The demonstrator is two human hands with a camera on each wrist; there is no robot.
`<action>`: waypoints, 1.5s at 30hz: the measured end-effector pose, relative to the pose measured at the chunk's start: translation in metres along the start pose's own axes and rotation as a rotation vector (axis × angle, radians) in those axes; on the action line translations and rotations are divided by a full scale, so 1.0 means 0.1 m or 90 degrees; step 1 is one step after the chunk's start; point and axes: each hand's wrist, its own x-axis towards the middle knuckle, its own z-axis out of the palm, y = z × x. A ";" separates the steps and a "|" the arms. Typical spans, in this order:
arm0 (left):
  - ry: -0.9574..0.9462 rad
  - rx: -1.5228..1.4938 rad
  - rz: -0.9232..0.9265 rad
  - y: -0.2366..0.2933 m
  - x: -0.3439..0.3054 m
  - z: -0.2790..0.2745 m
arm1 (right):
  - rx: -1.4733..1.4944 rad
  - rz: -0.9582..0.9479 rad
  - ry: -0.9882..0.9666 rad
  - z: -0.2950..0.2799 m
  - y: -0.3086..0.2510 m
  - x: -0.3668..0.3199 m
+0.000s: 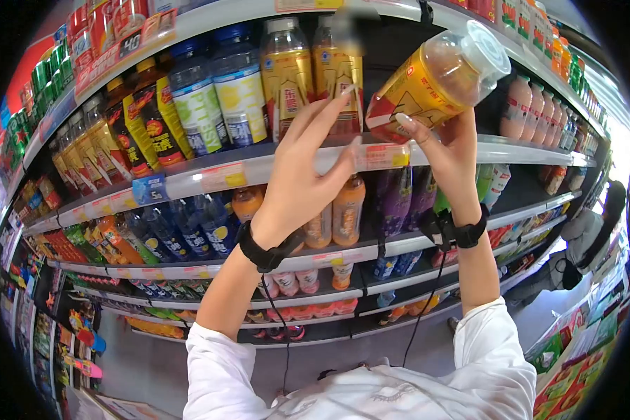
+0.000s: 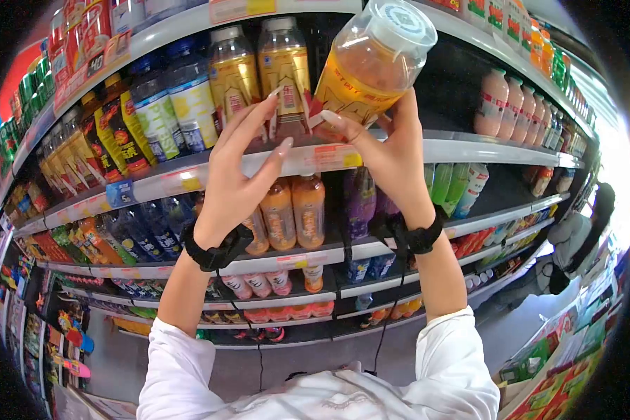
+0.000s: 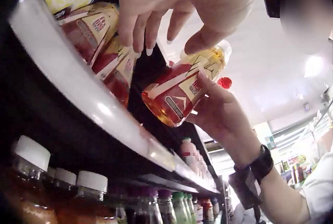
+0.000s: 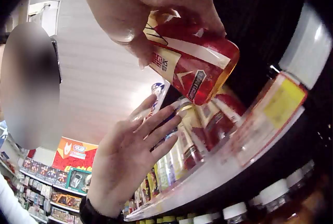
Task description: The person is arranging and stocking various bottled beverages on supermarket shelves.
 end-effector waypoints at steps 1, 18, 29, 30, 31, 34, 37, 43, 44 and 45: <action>0.008 0.021 0.001 -0.05 0.01 0.07 | -0.013 0.004 -0.011 -0.09 0.10 0.06; 0.074 0.137 0.072 -0.47 0.03 0.24 | 0.037 0.131 -0.181 -0.18 0.73 0.49; 0.019 0.104 0.102 -0.63 -0.01 0.16 | 0.047 0.166 -0.150 -0.18 0.67 0.42; 0.021 0.095 0.104 -0.64 -0.02 0.14 | 0.058 0.181 -0.134 -0.17 0.64 0.40; 0.025 0.085 0.105 -0.66 -0.03 0.14 | 0.068 0.195 -0.119 -0.18 0.60 0.37; 0.032 0.064 0.105 -0.66 -0.04 0.16 | 0.089 0.234 -0.084 -0.14 0.54 0.34; 0.031 0.055 0.107 -0.66 -0.04 0.17 | 0.099 0.302 -0.076 -0.15 0.54 0.38; 0.040 0.071 0.111 -0.65 -0.03 0.16 | 0.060 0.310 -0.158 -0.12 0.58 0.53; 0.040 0.070 0.110 -0.64 -0.03 0.16 | 0.074 0.321 -0.161 -0.14 0.58 0.53; 0.042 0.069 0.109 -0.63 -0.03 0.16 | 0.088 0.331 -0.166 -0.16 0.59 0.53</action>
